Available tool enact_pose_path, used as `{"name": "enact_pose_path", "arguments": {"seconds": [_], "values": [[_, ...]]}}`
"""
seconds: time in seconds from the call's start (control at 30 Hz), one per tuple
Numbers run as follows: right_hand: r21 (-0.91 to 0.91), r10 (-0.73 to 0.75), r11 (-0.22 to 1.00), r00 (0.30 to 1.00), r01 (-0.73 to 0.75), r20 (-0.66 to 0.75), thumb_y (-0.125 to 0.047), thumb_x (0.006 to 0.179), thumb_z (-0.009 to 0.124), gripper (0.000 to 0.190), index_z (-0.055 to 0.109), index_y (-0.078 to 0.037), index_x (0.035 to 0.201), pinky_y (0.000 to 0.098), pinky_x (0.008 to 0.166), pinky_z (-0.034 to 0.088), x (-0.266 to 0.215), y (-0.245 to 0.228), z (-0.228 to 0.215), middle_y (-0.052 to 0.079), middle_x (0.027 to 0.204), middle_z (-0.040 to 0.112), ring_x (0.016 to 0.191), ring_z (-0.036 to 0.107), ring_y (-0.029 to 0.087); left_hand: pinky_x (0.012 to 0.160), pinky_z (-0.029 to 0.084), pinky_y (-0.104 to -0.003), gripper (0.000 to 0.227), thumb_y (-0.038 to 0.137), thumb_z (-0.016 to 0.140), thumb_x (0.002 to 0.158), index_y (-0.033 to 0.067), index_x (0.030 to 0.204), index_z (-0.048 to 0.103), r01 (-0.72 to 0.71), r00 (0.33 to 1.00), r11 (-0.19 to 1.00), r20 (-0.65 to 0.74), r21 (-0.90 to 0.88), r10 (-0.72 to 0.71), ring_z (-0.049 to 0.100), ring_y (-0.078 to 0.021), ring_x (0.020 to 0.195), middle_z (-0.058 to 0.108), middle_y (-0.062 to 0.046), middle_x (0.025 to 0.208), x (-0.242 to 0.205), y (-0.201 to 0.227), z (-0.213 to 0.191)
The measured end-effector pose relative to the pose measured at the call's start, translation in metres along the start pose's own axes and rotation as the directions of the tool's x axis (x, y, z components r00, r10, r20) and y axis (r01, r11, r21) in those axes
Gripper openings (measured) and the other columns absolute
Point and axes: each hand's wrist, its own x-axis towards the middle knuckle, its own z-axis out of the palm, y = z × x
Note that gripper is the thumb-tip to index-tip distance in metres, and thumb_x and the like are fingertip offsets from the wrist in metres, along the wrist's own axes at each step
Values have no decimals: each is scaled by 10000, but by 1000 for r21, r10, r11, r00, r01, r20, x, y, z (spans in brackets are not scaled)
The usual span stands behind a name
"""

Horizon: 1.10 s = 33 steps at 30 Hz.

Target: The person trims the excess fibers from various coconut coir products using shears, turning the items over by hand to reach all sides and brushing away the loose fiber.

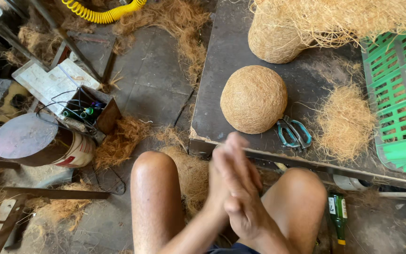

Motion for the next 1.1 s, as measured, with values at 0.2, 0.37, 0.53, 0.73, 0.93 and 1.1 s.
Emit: {"name": "enact_pose_path", "arguments": {"seconds": [0.2, 0.37, 0.53, 0.73, 0.93, 1.1], "values": [[-221, 409, 801, 778, -557, -477, -101, 1008, 631, 308, 595, -26, 1305, 415, 1002, 474, 8, 95, -106, 153, 1176, 642, 1136, 623, 317, 1157, 205, -695, 1044, 185, 869, 687, 8, 1529, 278, -368, 927, 766, 147, 527, 345, 205, -591, 1430, 231, -346, 1558, 83, 18, -52], [-657, 669, 411, 698, -633, -254, -337, 823, 646, 474, 592, -241, 1285, 484, 1002, 498, 4, 193, -109, 88, 1215, 639, 1169, 635, 310, 1116, 126, -771, 1419, 343, 992, 492, 176, 1604, 126, -328, 930, 670, 350, 666, 108, 26, -559, 1479, 63, -272, 1644, 139, 1, -52], [-698, 743, 355, 641, -621, -193, -278, 871, 586, 464, 568, -116, 1306, 546, 993, 481, 22, 169, -103, 223, 1207, 630, 1147, 628, 432, 1158, 150, -697, 1468, 453, 992, 428, 233, 1605, 143, -353, 922, 643, 369, 680, 116, 150, -463, 1506, 153, -187, 1645, 153, -30, -52], [-716, 771, 312, 607, -625, -194, -193, 809, 636, 517, 546, -77, 1305, 570, 882, 512, 32, 160, -105, 260, 1092, 680, 1053, 682, 450, 1168, 274, -654, 1312, 329, 972, 514, 99, 1561, 217, -391, 920, 702, 238, 595, 311, 307, -563, 1406, 231, -324, 1530, 142, -25, -57], [-468, 832, 395, 524, -790, -183, -15, 919, 530, 677, 305, -27, 1557, 686, 1031, 373, 57, 67, -117, 398, 1235, 582, 1170, 556, 561, 1197, 242, -623, 1312, 385, 935, 511, 100, 1563, 204, -393, 918, 749, 185, 534, 350, 257, -526, 1451, 227, -304, 1538, 128, -13, -76], [-399, 826, 414, 522, -818, -212, -87, 915, 553, 662, 388, -178, 1550, 396, 1017, 455, 32, 70, -139, 97, 1251, 685, 1063, 671, 274, 1232, 166, -537, 1222, 450, 857, 575, 65, 1516, 180, -529, 848, 684, 333, 502, 411, 169, -390, 1507, 225, -238, 1571, 134, -15, -95]]}}
